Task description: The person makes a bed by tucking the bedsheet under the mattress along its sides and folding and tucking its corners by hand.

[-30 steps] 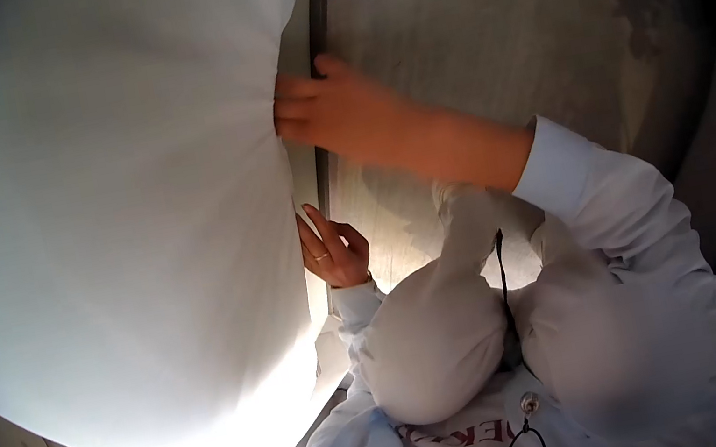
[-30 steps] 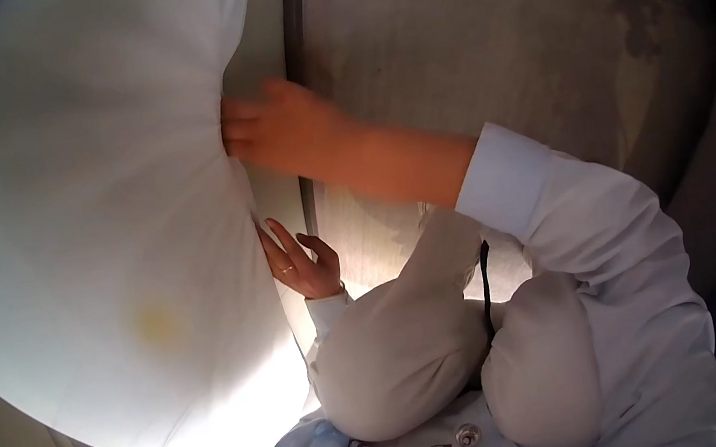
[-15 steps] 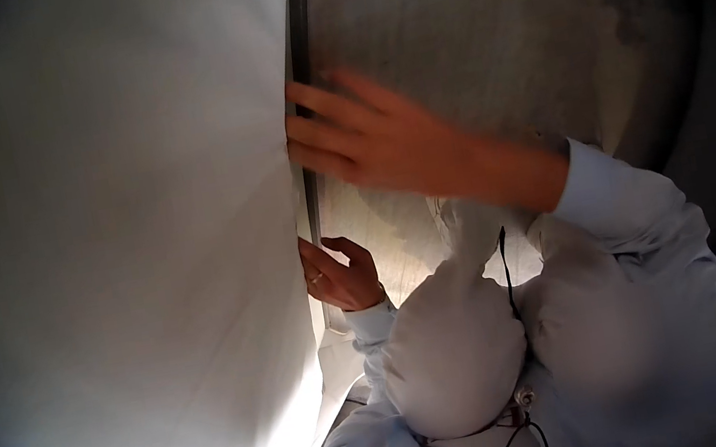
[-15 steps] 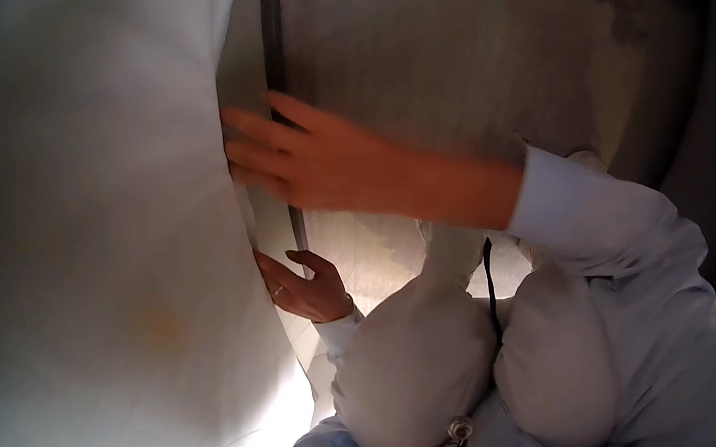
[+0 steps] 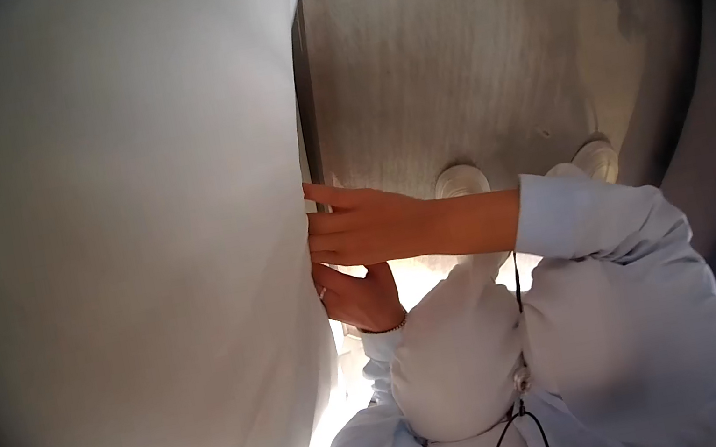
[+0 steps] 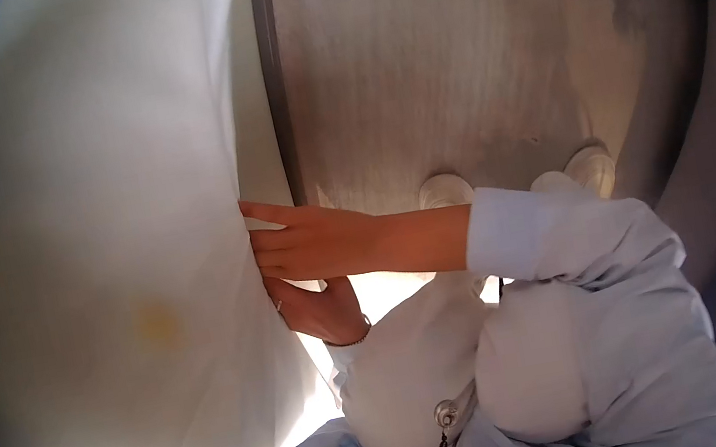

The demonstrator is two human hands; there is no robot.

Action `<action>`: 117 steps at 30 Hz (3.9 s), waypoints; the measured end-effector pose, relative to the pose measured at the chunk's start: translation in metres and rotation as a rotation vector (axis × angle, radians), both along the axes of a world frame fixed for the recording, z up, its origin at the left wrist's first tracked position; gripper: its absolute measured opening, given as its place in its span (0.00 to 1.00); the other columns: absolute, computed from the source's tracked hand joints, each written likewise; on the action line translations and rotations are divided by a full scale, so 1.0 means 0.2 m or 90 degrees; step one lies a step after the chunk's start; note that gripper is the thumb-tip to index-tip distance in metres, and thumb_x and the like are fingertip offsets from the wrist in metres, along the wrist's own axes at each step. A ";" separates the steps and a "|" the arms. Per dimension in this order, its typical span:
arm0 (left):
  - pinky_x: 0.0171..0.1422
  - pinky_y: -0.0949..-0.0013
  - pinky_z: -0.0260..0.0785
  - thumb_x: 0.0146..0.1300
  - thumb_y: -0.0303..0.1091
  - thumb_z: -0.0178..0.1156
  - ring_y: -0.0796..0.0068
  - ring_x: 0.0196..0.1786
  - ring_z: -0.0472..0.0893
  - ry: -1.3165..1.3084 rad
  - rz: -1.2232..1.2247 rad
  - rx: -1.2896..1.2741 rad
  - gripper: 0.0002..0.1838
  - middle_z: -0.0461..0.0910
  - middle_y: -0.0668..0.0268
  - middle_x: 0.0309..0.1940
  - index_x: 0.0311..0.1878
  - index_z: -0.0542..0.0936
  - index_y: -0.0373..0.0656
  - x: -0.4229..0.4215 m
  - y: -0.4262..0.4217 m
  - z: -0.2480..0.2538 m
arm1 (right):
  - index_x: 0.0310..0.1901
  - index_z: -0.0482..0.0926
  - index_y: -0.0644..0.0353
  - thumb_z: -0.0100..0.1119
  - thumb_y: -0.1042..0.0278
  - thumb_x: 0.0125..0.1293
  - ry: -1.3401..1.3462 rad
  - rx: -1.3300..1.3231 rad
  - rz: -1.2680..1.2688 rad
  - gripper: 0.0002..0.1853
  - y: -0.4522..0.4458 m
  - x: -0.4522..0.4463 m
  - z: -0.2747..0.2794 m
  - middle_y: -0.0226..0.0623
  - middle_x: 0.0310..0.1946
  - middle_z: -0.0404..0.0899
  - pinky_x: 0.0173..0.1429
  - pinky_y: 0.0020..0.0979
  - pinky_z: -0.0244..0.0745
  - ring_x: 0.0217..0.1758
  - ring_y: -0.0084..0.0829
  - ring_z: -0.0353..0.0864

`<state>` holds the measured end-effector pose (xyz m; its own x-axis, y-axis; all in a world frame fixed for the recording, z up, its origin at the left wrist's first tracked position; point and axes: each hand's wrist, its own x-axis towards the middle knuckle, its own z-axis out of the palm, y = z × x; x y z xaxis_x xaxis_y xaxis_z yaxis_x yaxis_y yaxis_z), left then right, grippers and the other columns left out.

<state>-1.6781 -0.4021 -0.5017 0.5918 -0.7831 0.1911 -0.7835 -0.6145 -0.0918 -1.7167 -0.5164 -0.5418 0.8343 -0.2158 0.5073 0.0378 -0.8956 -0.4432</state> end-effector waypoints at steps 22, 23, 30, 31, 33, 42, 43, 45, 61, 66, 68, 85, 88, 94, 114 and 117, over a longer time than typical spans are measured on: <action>0.64 0.50 0.61 0.53 0.19 0.51 0.42 0.61 0.68 0.010 -0.153 -0.137 0.33 0.63 0.44 0.63 0.66 0.60 0.29 -0.18 0.04 -0.13 | 0.49 0.76 0.46 0.58 0.62 0.55 0.124 -0.152 -0.057 0.17 -0.22 -0.17 0.10 0.14 0.52 0.72 0.77 0.43 0.38 0.66 0.20 0.61; 0.62 0.50 0.64 0.53 0.19 0.51 0.42 0.59 0.69 -0.002 -0.157 -0.136 0.33 0.64 0.44 0.62 0.66 0.60 0.28 -0.18 0.01 -0.13 | 0.49 0.76 0.46 0.58 0.62 0.55 0.129 -0.149 -0.060 0.17 -0.26 -0.20 0.11 0.14 0.52 0.72 0.77 0.43 0.38 0.66 0.20 0.61; 0.55 0.57 0.68 0.54 0.20 0.54 0.52 0.53 0.73 -0.045 -0.175 -0.139 0.28 0.68 0.47 0.58 0.62 0.66 0.27 -0.09 0.03 -0.13 | 0.53 0.75 0.49 0.61 0.60 0.52 0.150 -0.082 -0.130 0.23 -0.18 -0.24 0.15 0.20 0.56 0.68 0.74 0.47 0.46 0.67 0.25 0.60; 0.55 0.59 0.68 0.54 0.20 0.54 0.53 0.53 0.73 -0.058 -0.169 -0.127 0.28 0.69 0.48 0.58 0.61 0.67 0.27 -0.10 0.03 -0.13 | 0.57 0.72 0.50 0.64 0.57 0.50 0.134 -0.035 -0.126 0.30 -0.19 -0.28 0.15 0.23 0.60 0.65 0.73 0.46 0.49 0.69 0.27 0.57; 0.56 0.60 0.68 0.55 0.21 0.55 0.54 0.53 0.73 -0.057 -0.156 -0.131 0.27 0.69 0.48 0.57 0.60 0.68 0.27 -0.11 0.02 -0.14 | 0.55 0.74 0.49 0.62 0.61 0.52 0.072 0.001 -0.125 0.26 -0.20 -0.32 0.10 0.22 0.59 0.67 0.72 0.46 0.54 0.67 0.27 0.60; 0.61 0.53 0.63 0.57 0.22 0.54 0.47 0.59 0.70 -0.061 -0.189 -0.189 0.27 0.68 0.45 0.59 0.61 0.65 0.26 -0.11 -0.02 -0.16 | 0.53 0.75 0.47 0.60 0.64 0.54 -0.039 -0.061 -0.019 0.21 -0.24 -0.33 0.02 0.16 0.58 0.67 0.74 0.40 0.53 0.66 0.25 0.64; 0.61 0.53 0.63 0.57 0.22 0.54 0.47 0.59 0.70 -0.062 -0.187 -0.186 0.27 0.68 0.45 0.59 0.61 0.65 0.26 -0.11 -0.01 -0.17 | 0.54 0.75 0.47 0.60 0.64 0.55 -0.059 -0.076 -0.028 0.22 -0.23 -0.30 -0.01 0.16 0.58 0.67 0.75 0.41 0.50 0.66 0.25 0.63; 0.65 0.56 0.59 0.62 0.30 0.55 0.52 0.64 0.65 -0.068 -0.176 -0.177 0.31 0.64 0.49 0.63 0.66 0.59 0.30 -0.12 -0.02 -0.19 | 0.54 0.74 0.46 0.60 0.64 0.55 -0.085 -0.098 -0.038 0.22 -0.23 -0.27 -0.03 0.17 0.59 0.67 0.76 0.41 0.48 0.66 0.25 0.63; 0.54 0.55 0.70 0.55 0.20 0.57 0.43 0.53 0.74 -0.026 -0.273 -0.117 0.27 0.69 0.41 0.54 0.60 0.64 0.26 -0.12 -0.15 -0.03 | 0.44 0.77 0.50 0.59 0.65 0.57 -0.025 -0.088 0.064 0.12 -0.44 -0.30 0.13 0.15 0.44 0.75 0.74 0.39 0.49 0.54 0.19 0.72; 0.44 0.56 0.73 0.53 0.21 0.57 0.46 0.43 0.77 -0.040 -0.226 -0.124 0.28 0.72 0.44 0.47 0.59 0.64 0.27 -0.06 -0.05 -0.14 | 0.50 0.76 0.53 0.58 0.64 0.56 -0.206 -0.004 0.117 0.18 -0.38 -0.37 -0.09 0.21 0.55 0.72 0.73 0.41 0.53 0.64 0.25 0.65; 0.33 0.60 0.75 0.53 0.23 0.57 0.50 0.34 0.79 -0.138 -0.244 -0.126 0.27 0.74 0.46 0.40 0.57 0.65 0.27 -0.09 -0.10 -0.09 | 0.56 0.73 0.52 0.57 0.64 0.57 -0.010 0.083 0.043 0.22 -0.43 -0.50 -0.07 0.25 0.62 0.66 0.72 0.40 0.55 0.68 0.28 0.60; 0.55 0.54 0.65 0.53 0.28 0.54 0.49 0.54 0.72 -0.121 -0.083 -0.058 0.33 0.69 0.47 0.55 0.65 0.62 0.31 -0.11 -0.02 -0.18 | 0.62 0.68 0.42 0.57 0.67 0.57 -0.019 -0.190 -0.066 0.28 -0.46 -0.31 -0.11 0.13 0.66 0.59 0.66 0.31 0.59 0.67 0.24 0.59; 0.57 0.52 0.62 0.53 0.29 0.54 0.49 0.57 0.70 -0.104 -0.075 -0.037 0.35 0.68 0.47 0.56 0.66 0.60 0.32 -0.11 -0.02 -0.17 | 0.61 0.69 0.42 0.57 0.69 0.55 -0.027 -0.174 -0.114 0.28 -0.43 -0.31 -0.10 0.12 0.63 0.62 0.56 0.28 0.64 0.60 0.25 0.66; 0.60 0.51 0.59 0.54 0.32 0.55 0.47 0.61 0.66 -0.107 -0.072 -0.044 0.37 0.64 0.43 0.60 0.67 0.56 0.30 -0.10 0.00 -0.18 | 0.49 0.76 0.51 0.58 0.70 0.51 0.074 0.018 -0.150 0.20 -0.21 -0.17 0.04 0.20 0.46 0.70 0.28 0.24 0.72 0.26 0.24 0.75; 0.61 0.56 0.65 0.54 0.24 0.53 0.47 0.60 0.70 -0.106 -0.202 -0.101 0.33 0.67 0.45 0.61 0.66 0.61 0.31 0.05 -0.07 -0.24 | 0.56 0.71 0.52 0.59 0.71 0.49 0.082 0.008 -0.093 0.28 -0.19 -0.12 -0.09 0.25 0.48 0.72 0.22 0.23 0.71 0.24 0.26 0.77; 0.60 0.57 0.65 0.54 0.28 0.56 0.47 0.59 0.70 -0.094 -0.152 -0.073 0.33 0.68 0.46 0.60 0.65 0.61 0.31 0.02 -0.26 -0.18 | 0.58 0.70 0.49 0.56 0.71 0.53 0.081 0.036 -0.026 0.27 -0.38 -0.22 -0.04 0.21 0.58 0.68 0.25 0.22 0.73 0.26 0.27 0.78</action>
<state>-1.6748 -0.4547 -0.5383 0.3527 -0.8649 0.3572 -0.8903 -0.4276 -0.1563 -1.7597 -0.5922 -0.5502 0.8809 -0.2758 0.3846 -0.0570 -0.8685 -0.4923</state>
